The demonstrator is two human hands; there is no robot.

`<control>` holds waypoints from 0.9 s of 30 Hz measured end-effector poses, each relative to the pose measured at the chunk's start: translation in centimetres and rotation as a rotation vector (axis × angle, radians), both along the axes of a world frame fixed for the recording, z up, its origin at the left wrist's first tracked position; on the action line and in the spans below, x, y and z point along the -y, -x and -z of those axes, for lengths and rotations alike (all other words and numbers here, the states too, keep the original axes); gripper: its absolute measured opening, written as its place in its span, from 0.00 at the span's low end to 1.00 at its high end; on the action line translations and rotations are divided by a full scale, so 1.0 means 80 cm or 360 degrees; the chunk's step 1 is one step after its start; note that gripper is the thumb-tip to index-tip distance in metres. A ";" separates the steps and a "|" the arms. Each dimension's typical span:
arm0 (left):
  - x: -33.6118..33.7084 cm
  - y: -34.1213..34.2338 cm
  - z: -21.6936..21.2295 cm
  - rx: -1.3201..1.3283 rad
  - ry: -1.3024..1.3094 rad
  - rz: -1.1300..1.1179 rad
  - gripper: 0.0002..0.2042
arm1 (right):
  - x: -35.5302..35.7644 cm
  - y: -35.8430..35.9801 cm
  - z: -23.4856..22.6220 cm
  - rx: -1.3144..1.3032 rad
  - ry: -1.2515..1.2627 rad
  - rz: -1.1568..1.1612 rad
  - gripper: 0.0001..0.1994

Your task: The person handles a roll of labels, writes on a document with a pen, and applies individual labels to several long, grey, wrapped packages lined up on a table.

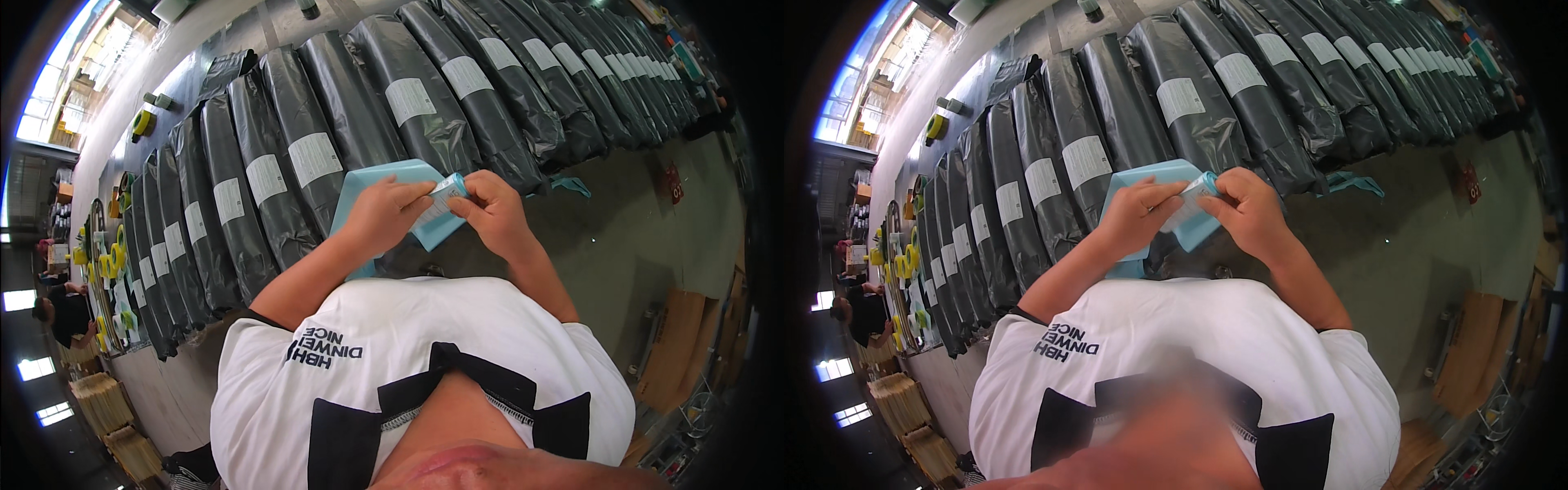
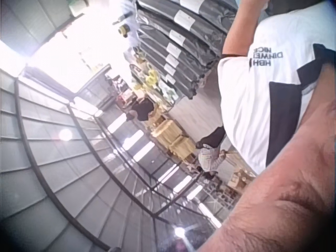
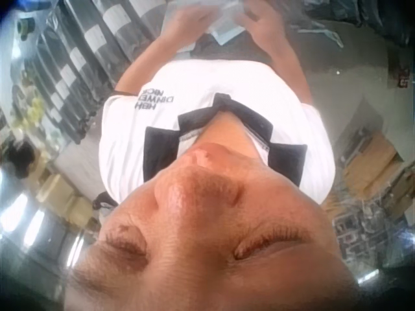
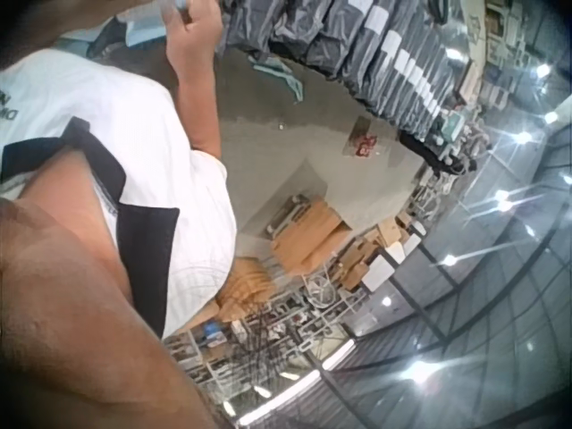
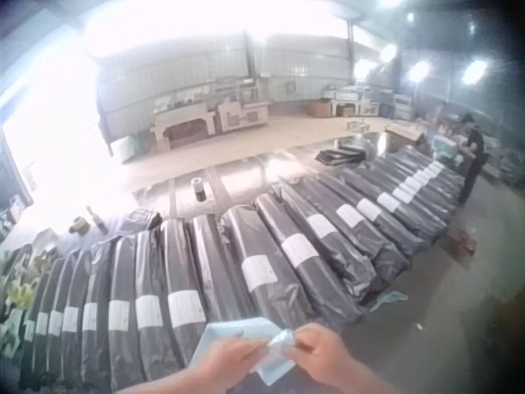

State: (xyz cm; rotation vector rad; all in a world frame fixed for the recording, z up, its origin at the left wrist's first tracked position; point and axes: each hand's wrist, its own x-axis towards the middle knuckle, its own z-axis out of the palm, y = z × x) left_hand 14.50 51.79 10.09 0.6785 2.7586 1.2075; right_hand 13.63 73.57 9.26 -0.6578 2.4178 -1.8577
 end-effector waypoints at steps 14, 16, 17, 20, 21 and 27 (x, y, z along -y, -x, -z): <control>0.161 0.201 0.056 -0.1348 0.0811 -0.0737 0.08 | -0.148 -0.036 0.006 0.0759 0.0597 -0.0080 0.06; 0.137 0.174 0.082 -0.1458 0.1030 -0.0504 0.08 | -0.150 -0.038 0.009 0.0714 0.0667 -0.0083 0.07; 0.130 0.160 0.096 -0.1435 0.1006 -0.0430 0.08 | -0.150 -0.037 0.009 0.0718 0.0662 -0.0089 0.07; 0.117 0.131 0.115 -0.1372 0.0995 -0.0325 0.09 | -0.146 -0.033 0.003 0.0730 0.0653 -0.0113 0.07; 0.113 0.125 0.118 -0.1350 0.1000 -0.0314 0.09 | -0.143 -0.030 0.000 0.0736 0.0654 -0.0133 0.08; 0.109 0.114 0.118 -0.1345 0.0976 -0.0238 0.09 | -0.130 -0.016 0.005 0.0757 0.0582 -0.0188 0.12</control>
